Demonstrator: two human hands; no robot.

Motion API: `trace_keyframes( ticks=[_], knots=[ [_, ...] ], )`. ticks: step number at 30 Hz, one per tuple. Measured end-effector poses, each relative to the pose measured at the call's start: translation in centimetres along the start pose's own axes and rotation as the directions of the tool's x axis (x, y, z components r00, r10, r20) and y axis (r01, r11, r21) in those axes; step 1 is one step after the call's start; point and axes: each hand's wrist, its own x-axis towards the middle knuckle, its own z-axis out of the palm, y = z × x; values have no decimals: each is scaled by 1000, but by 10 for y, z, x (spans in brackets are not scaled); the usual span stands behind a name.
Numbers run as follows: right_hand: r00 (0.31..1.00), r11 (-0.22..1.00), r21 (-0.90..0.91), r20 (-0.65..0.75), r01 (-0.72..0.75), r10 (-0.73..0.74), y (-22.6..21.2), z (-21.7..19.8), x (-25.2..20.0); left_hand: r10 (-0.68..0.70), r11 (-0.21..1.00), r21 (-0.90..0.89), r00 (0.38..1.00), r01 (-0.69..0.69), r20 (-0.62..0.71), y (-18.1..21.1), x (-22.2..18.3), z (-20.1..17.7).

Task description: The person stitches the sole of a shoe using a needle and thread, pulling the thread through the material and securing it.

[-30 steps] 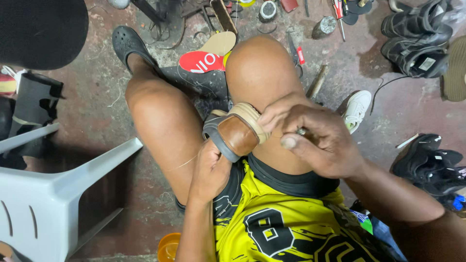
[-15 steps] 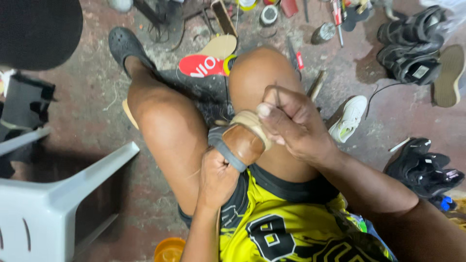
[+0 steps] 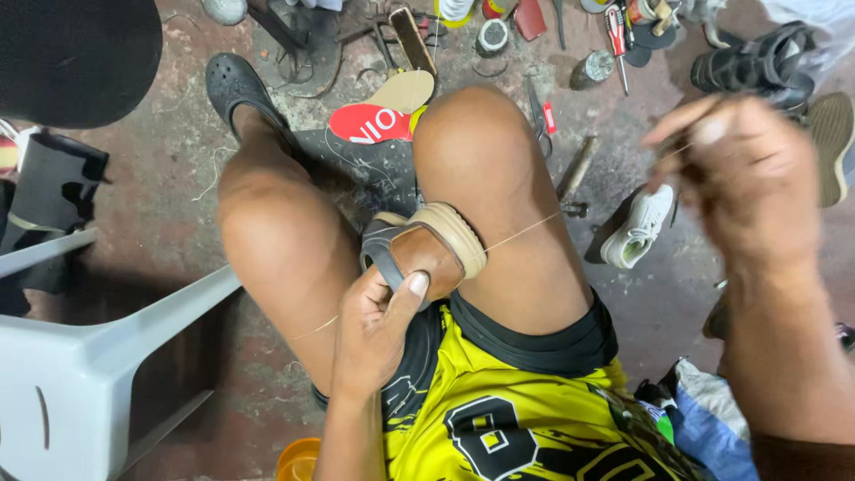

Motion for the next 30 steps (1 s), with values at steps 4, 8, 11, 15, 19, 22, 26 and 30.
trace_keyframes(
  ticks=[4, 8, 11, 15, 19, 22, 26, 30],
  knots=[
    [997, 929, -370, -75, 1, -31, 0, -35, -14, 55, 985, 165, 998, -55, 0, 6, 8, 2],
    [960, 707, -650, 214, 279, -182, -4, -3, -28, 112, 922, 375, 994, -97, -19, 13, 14, 8],
    [916, 711, -596, 358, 372, -179, -17, 43, -40, 112, 938, 330, 994, -101, -14, 16, 12, 13],
    [881, 780, -478, 434, 404, -190, -26, 82, -36, 86, 955, 289, 996, -71, -39, 16, 15, 15],
    [852, 748, -474, 470, 465, -231, -29, 91, -32, 77, 952, 300, 996, -61, -42, 14, 15, 13],
    [852, 722, -517, 485, 460, -195, -31, 93, -31, 102, 955, 284, 994, -90, -26, 13, 16, 12],
    [855, 660, -594, 496, 460, -150, -40, 98, -31, 117, 952, 284, 993, -111, -3, 13, 17, 10],
    [831, 520, -708, 556, 478, -5, -59, 103, -36, 123, 951, 288, 992, -117, -4, 18, 15, 12]
  ],
)
